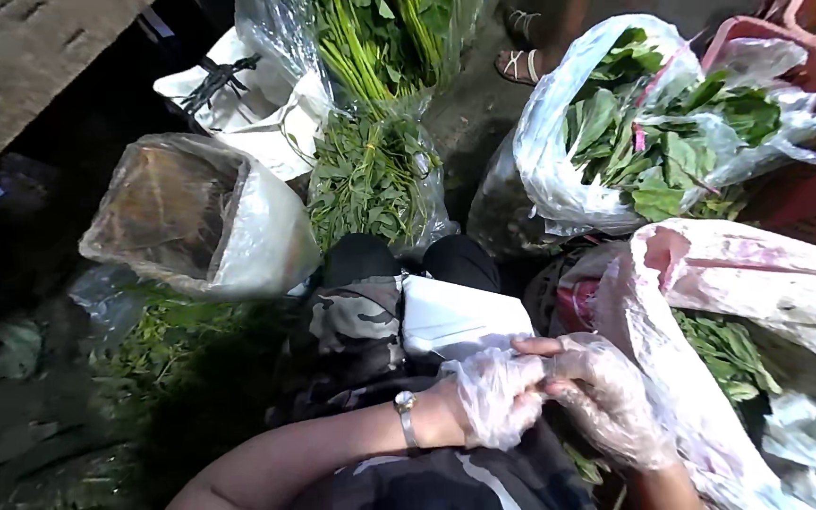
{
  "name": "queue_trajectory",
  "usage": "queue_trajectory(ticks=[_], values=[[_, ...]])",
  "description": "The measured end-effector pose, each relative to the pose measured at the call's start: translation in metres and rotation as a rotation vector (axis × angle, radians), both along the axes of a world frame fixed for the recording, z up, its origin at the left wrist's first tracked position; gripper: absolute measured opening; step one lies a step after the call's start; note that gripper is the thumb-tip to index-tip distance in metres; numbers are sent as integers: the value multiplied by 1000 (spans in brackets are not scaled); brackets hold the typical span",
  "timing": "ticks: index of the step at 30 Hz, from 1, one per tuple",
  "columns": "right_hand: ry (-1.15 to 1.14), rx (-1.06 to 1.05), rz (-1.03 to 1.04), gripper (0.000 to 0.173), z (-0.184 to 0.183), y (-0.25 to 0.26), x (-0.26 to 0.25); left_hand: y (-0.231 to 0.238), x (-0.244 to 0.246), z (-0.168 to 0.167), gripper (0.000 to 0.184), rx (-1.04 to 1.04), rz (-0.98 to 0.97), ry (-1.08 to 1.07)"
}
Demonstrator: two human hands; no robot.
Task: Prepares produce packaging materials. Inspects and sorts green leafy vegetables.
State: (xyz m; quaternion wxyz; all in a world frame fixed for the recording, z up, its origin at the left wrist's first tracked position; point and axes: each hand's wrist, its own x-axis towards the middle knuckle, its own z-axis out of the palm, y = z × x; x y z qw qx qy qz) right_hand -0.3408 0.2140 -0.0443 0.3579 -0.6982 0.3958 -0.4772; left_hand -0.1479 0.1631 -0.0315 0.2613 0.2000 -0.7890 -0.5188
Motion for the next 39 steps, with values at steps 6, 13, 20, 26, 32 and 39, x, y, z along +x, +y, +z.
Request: queue_trajectory(ticks=[6, 13, 20, 26, 32, 39], values=[[-48, 28, -153, 17, -9, -6, 14, 10, 5, -2, 8, -412, 231, 81], [-194, 150, -300, 8, -1, -10, 44, 4, 7, -6, 15, -285, 457, 103], [99, 209, -168, 24, 15, -7, 34, -2, 14, -9, 35, 28, 383, 109], [228, 197, -239, 15, 24, -9, 34, -4, 11, -1, 19, -378, 473, -57], [518, 243, -257, 21, 36, -12, 41, -7, 13, -2, 11, -551, 506, -7], [250, 142, -366, 15, 24, -11, 49, -8, 13, 18, 14, -417, 480, -291]])
